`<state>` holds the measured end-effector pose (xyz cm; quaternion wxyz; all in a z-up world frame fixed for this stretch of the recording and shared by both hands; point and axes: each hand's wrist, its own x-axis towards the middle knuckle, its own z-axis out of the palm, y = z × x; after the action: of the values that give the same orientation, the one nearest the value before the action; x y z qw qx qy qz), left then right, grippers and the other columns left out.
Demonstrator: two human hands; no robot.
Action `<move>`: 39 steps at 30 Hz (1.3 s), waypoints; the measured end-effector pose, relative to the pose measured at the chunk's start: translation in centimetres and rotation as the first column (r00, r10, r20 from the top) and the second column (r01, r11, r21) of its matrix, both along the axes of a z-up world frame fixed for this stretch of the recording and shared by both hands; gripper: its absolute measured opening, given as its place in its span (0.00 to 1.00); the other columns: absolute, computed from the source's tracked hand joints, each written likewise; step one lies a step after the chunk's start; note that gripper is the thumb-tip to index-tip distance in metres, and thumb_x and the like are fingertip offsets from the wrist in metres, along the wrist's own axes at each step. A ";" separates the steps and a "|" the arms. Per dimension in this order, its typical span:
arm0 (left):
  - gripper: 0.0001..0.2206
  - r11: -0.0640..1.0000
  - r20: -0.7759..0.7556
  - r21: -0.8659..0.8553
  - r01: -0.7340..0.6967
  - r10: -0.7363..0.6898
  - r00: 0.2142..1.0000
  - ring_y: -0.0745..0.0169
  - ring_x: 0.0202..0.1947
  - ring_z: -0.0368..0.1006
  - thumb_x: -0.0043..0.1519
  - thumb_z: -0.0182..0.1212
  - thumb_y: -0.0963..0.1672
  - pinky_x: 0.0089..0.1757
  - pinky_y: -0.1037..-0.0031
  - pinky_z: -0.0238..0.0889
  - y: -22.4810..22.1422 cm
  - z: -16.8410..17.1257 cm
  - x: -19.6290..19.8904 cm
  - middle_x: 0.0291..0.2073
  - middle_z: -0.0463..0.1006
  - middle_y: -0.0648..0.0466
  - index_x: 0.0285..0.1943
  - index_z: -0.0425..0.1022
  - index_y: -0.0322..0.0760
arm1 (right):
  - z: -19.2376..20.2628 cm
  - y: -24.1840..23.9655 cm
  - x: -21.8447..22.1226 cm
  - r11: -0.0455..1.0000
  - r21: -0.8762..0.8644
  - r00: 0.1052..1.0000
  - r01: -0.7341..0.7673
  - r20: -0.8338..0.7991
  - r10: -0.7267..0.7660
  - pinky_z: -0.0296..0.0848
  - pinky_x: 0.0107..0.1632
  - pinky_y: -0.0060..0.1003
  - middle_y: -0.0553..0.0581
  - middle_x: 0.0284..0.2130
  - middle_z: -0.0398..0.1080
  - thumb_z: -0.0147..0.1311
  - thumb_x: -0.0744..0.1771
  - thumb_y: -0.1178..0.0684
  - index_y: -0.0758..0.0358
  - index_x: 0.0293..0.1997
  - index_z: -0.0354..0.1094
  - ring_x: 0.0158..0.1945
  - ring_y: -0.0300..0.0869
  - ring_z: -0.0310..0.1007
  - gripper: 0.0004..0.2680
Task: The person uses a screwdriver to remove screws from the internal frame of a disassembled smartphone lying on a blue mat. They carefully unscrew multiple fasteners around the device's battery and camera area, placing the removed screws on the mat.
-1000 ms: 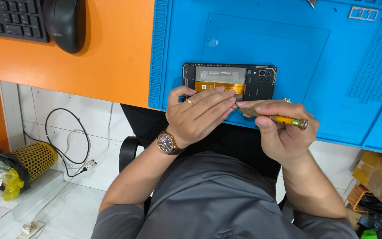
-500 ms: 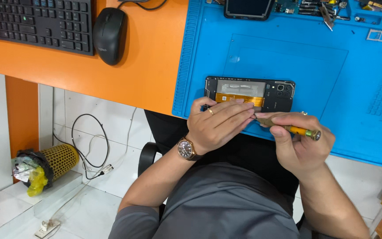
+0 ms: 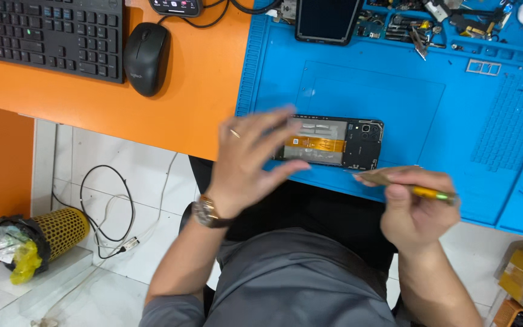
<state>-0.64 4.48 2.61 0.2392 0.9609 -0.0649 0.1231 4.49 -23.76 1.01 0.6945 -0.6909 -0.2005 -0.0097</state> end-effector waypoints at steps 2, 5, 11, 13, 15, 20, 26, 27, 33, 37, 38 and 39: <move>0.33 1.000 -0.081 0.020 -0.002 0.003 0.997 0.47 0.71 0.71 0.67 0.69 0.61 0.62 0.49 0.60 2.0 0.6 0.2 0.77 0.67 0.53 0.78 0.65 0.53 | 0.5 -0.7 0.9 0.999 -0.017 0.998 0.034 0.047 -0.033 0.86 0.33 0.43 0.73 0.34 0.74 0.49 0.75 0.53 0.69 0.49 0.61 0.35 0.61 0.86 0.08; 0.39 0.999 -0.186 0.035 0.032 -0.025 0.982 0.40 0.75 0.67 0.66 0.72 0.60 0.64 0.42 0.61 3.9 1.5 0.2 0.80 0.63 0.48 0.82 0.61 0.50 | 2.2 -1.1 2.0 0.992 -0.085 0.990 0.096 0.113 -0.087 0.81 0.30 0.43 0.76 0.32 0.72 0.45 0.77 0.49 0.71 0.51 0.57 0.34 0.62 0.84 0.12; 0.34 0.994 -0.235 0.006 0.105 -0.100 0.967 0.44 0.71 0.67 0.66 0.72 0.56 0.62 0.48 0.56 3.2 2.6 0.7 0.73 0.73 0.52 0.79 0.67 0.46 | 0.1 -3.4 3.7 0.983 -0.021 0.974 0.181 0.144 -0.176 0.79 0.30 0.44 0.73 0.28 0.66 0.45 0.79 0.46 0.69 0.52 0.54 0.31 0.60 0.80 0.13; 0.33 0.993 -0.237 -0.002 0.115 -0.112 0.965 0.46 0.70 0.69 0.66 0.73 0.55 0.61 0.49 0.54 3.0 2.8 0.9 0.72 0.75 0.52 0.78 0.68 0.45 | -0.1 -3.4 3.7 0.977 -0.012 0.973 0.213 0.095 -0.211 0.79 0.30 0.44 0.71 0.28 0.66 0.46 0.79 0.45 0.68 0.52 0.54 0.30 0.58 0.79 0.13; 0.32 0.994 -0.265 -0.015 0.106 -0.106 0.958 0.44 0.69 0.68 0.66 0.72 0.55 0.61 0.47 0.53 3.1 3.0 0.9 0.71 0.74 0.51 0.77 0.70 0.45 | 0.1 -3.1 3.7 0.967 0.007 0.967 0.256 -0.010 -0.256 0.81 0.32 0.50 0.69 0.31 0.63 0.46 0.79 0.45 0.66 0.52 0.53 0.29 0.61 0.77 0.13; 0.33 0.994 -0.313 -0.015 0.113 -0.112 0.943 0.43 0.66 0.67 0.64 0.76 0.54 0.58 0.45 0.55 3.0 3.3 1.5 0.70 0.71 0.48 0.77 0.69 0.45 | 0.4 -2.8 3.8 0.967 -0.017 0.967 0.254 0.001 -0.254 0.80 0.31 0.49 0.69 0.30 0.63 0.47 0.79 0.44 0.67 0.52 0.54 0.30 0.60 0.78 0.14; 0.35 0.989 -0.349 -0.016 0.148 -0.144 0.926 0.45 0.62 0.67 0.64 0.77 0.52 0.51 0.49 0.58 2.8 3.7 1.9 0.67 0.68 0.46 0.79 0.66 0.43 | 1.9 -1.6 3.5 0.980 -0.135 0.985 0.144 0.116 -0.128 0.82 0.35 0.44 0.74 0.39 0.66 0.46 0.78 0.53 0.75 0.53 0.57 0.36 0.64 0.84 0.10; 0.36 0.989 -0.346 -0.016 0.150 -0.146 0.927 0.45 0.62 0.67 0.64 0.77 0.52 0.50 0.50 0.59 2.7 3.7 1.9 0.68 0.68 0.46 0.79 0.66 0.43 | 2.1 -1.3 3.6 0.983 -0.164 0.990 0.080 0.127 -0.060 0.84 0.38 0.43 0.77 0.41 0.68 0.47 0.78 0.58 0.77 0.55 0.57 0.38 0.63 0.84 0.07; 0.37 0.993 -0.228 0.006 0.115 -0.111 0.967 0.45 0.59 0.68 0.66 0.69 0.62 0.52 0.49 0.56 2.4 1.5 1.2 0.66 0.67 0.46 0.80 0.66 0.47 | 3.6 0.7 4.7 0.880 -0.475 0.985 0.020 0.162 0.065 0.77 0.37 0.34 0.70 0.44 0.75 0.54 0.77 0.59 0.73 0.54 0.66 0.35 0.50 0.84 0.05; 0.38 0.997 -0.144 -0.022 0.077 -0.079 0.986 0.49 0.56 0.70 0.64 0.65 0.65 0.54 0.52 0.55 2.8 -0.2 1.0 0.65 0.70 0.48 0.77 0.69 0.48 | 3.0 1.3 5.0 0.837 -0.545 0.973 0.046 0.213 0.085 0.77 0.44 0.40 0.66 0.47 0.77 0.56 0.78 0.59 0.72 0.56 0.68 0.45 0.51 0.80 0.05; 0.37 0.996 -0.131 -0.023 0.083 -0.085 0.988 0.49 0.56 0.70 0.65 0.64 0.65 0.54 0.52 0.56 2.8 -0.3 1.0 0.65 0.71 0.49 0.76 0.70 0.47 | 3.0 1.5 5.0 0.822 -0.568 0.973 0.049 0.212 0.089 0.77 0.44 0.40 0.66 0.47 0.77 0.56 0.78 0.58 0.72 0.56 0.69 0.44 0.51 0.79 0.05; 0.37 0.996 -0.119 -0.025 0.088 -0.090 0.989 0.49 0.56 0.70 0.65 0.63 0.65 0.54 0.53 0.56 2.8 -0.4 1.0 0.64 0.72 0.49 0.76 0.71 0.47 | 3.0 1.5 5.1 0.806 -0.589 0.973 0.051 0.211 0.092 0.76 0.44 0.40 0.65 0.46 0.76 0.56 0.78 0.58 0.72 0.56 0.69 0.43 0.50 0.78 0.06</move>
<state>0.38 7.31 2.24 0.2573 0.9604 -0.0922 0.0551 9.56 -22.22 4.01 0.4172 -0.8645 -0.2798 -0.0190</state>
